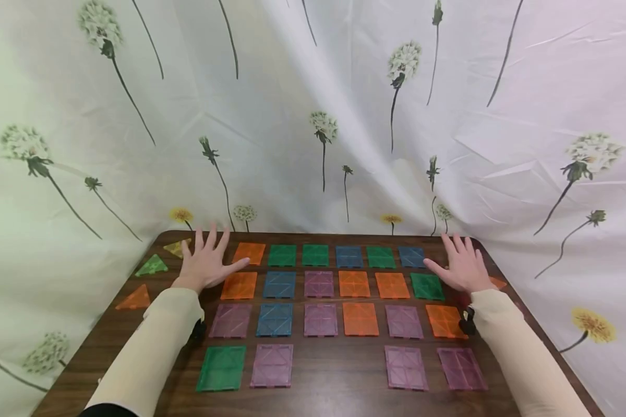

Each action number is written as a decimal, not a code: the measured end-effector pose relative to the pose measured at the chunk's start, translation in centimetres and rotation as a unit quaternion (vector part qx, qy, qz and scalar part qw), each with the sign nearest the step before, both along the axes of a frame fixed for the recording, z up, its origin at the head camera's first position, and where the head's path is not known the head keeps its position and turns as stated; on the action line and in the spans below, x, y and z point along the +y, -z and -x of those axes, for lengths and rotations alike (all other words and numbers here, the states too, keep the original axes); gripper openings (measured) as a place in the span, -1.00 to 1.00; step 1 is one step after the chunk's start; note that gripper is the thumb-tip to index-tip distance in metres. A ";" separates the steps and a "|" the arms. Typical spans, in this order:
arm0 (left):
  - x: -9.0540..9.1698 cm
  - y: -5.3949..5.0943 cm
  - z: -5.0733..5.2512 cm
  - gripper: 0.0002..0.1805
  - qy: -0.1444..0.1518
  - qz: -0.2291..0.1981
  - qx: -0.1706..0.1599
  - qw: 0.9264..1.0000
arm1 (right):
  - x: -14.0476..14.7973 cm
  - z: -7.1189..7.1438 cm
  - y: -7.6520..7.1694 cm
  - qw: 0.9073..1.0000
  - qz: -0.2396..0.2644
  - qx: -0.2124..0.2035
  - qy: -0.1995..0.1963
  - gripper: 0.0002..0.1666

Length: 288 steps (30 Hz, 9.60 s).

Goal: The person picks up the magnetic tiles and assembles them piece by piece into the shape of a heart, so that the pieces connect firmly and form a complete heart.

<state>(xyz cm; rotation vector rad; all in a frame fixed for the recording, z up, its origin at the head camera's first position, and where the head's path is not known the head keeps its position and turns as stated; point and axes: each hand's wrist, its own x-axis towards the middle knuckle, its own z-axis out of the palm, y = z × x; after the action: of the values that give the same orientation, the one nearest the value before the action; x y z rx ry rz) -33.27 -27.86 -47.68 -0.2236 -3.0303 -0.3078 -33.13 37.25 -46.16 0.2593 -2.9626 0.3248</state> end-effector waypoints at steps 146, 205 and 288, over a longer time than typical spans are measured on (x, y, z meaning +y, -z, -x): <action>18.8 -1.0 -6.1 -0.37 0.321 0.000 -0.080 0.944 | -16.1 -5.4 2.1 0.936 0.007 -0.074 -0.343 -0.26; 19.9 0.9 4.8 -0.32 0.152 -0.098 -0.072 0.981 | -20.1 6.3 1.7 0.974 0.084 -0.137 -0.162 -0.24; 19.0 -1.5 -0.6 -0.76 0.213 -0.286 0.034 0.934 | -19.0 0.3 0.6 0.948 0.220 0.031 -0.228 -0.88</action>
<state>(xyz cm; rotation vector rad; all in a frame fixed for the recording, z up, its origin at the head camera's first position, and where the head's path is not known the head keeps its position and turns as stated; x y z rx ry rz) -32.65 -8.82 -46.14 -0.8109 -2.6407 -1.1536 -33.46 18.29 -46.79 0.8697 -2.6390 0.9912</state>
